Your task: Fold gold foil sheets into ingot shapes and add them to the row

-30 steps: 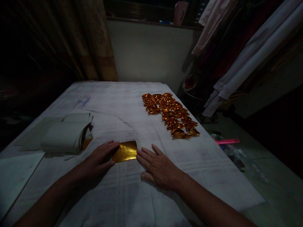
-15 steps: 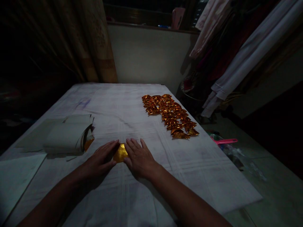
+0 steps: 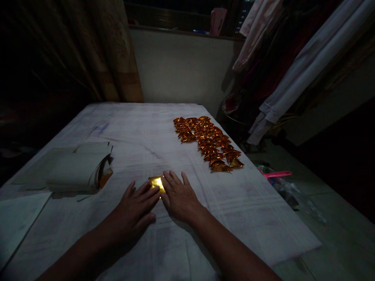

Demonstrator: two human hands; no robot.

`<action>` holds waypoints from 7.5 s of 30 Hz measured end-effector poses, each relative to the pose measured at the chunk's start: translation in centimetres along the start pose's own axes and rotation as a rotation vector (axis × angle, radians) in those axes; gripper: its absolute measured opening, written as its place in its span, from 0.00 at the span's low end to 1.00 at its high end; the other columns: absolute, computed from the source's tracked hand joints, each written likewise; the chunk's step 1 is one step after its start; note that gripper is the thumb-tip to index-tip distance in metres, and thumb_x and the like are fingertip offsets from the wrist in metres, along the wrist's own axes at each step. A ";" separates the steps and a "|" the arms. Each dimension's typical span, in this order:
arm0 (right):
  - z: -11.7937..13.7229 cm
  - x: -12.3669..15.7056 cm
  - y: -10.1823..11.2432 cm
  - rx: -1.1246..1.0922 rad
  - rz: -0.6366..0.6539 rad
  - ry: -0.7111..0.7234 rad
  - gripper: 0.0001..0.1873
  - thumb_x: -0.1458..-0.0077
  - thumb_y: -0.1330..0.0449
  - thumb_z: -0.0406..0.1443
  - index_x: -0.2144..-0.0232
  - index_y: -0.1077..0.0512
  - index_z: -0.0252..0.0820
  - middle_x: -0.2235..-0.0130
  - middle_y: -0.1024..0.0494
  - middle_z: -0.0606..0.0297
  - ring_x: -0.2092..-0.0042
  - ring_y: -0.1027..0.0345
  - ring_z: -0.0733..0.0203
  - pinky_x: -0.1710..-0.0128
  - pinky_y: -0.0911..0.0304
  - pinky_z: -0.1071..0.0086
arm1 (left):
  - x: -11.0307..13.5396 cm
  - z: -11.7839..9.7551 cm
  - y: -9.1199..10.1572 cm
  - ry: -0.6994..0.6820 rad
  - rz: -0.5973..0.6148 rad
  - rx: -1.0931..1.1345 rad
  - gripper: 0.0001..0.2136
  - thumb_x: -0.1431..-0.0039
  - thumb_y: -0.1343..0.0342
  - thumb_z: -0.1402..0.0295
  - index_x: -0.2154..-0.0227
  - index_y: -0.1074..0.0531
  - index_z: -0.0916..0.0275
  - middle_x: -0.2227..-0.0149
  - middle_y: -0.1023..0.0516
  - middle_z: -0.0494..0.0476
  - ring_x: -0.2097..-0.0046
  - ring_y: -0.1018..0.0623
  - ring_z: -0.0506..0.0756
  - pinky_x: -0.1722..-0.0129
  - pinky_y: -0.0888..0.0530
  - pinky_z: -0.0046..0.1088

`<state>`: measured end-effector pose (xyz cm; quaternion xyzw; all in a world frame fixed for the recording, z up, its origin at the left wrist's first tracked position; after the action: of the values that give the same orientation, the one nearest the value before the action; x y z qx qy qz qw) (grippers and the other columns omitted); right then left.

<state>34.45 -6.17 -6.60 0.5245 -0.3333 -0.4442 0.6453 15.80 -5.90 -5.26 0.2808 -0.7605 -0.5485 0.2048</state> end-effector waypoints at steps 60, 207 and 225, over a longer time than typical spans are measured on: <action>-2.3 -3.6 0.1 -0.040 -0.012 0.036 0.32 0.33 0.46 0.45 0.32 0.43 0.38 0.30 0.44 0.50 0.28 0.53 0.45 0.31 0.59 0.37 | -4.9 5.6 1.0 0.151 -0.396 -0.114 0.13 0.29 0.54 0.70 0.51 0.26 0.57 0.39 0.26 0.59 0.35 0.32 0.63 0.35 0.43 0.59; -3.7 -5.9 0.3 -0.170 -0.399 -0.247 0.03 0.40 0.42 0.34 0.65 0.27 0.45 0.43 0.25 0.54 0.37 0.39 0.46 0.39 0.47 0.48 | -4.3 1.6 -2.2 0.040 -0.303 -0.288 0.30 0.28 0.58 0.52 0.33 0.41 0.68 0.34 0.34 0.67 0.32 0.35 0.63 0.35 0.36 0.44; -4.1 -5.7 0.1 -0.205 -0.392 -0.193 0.08 0.39 0.46 0.32 0.62 0.26 0.46 0.42 0.24 0.55 0.38 0.36 0.46 0.39 0.45 0.45 | -5.7 0.9 -0.4 0.121 -0.236 -0.232 0.28 0.32 0.49 0.50 0.39 0.32 0.66 0.38 0.28 0.66 0.38 0.31 0.66 0.39 0.35 0.48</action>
<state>35.93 0.65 -7.25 0.4661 -0.2385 -0.6405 0.5618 19.69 -1.62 -5.96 0.3749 -0.6401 -0.6351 0.2154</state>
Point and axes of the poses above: each hand's wrist, its own x-axis away from the middle knuckle, its own y-axis out of the back of the hand, z = x × y, the point moved 3 cm from there along -x, towards the middle knuckle
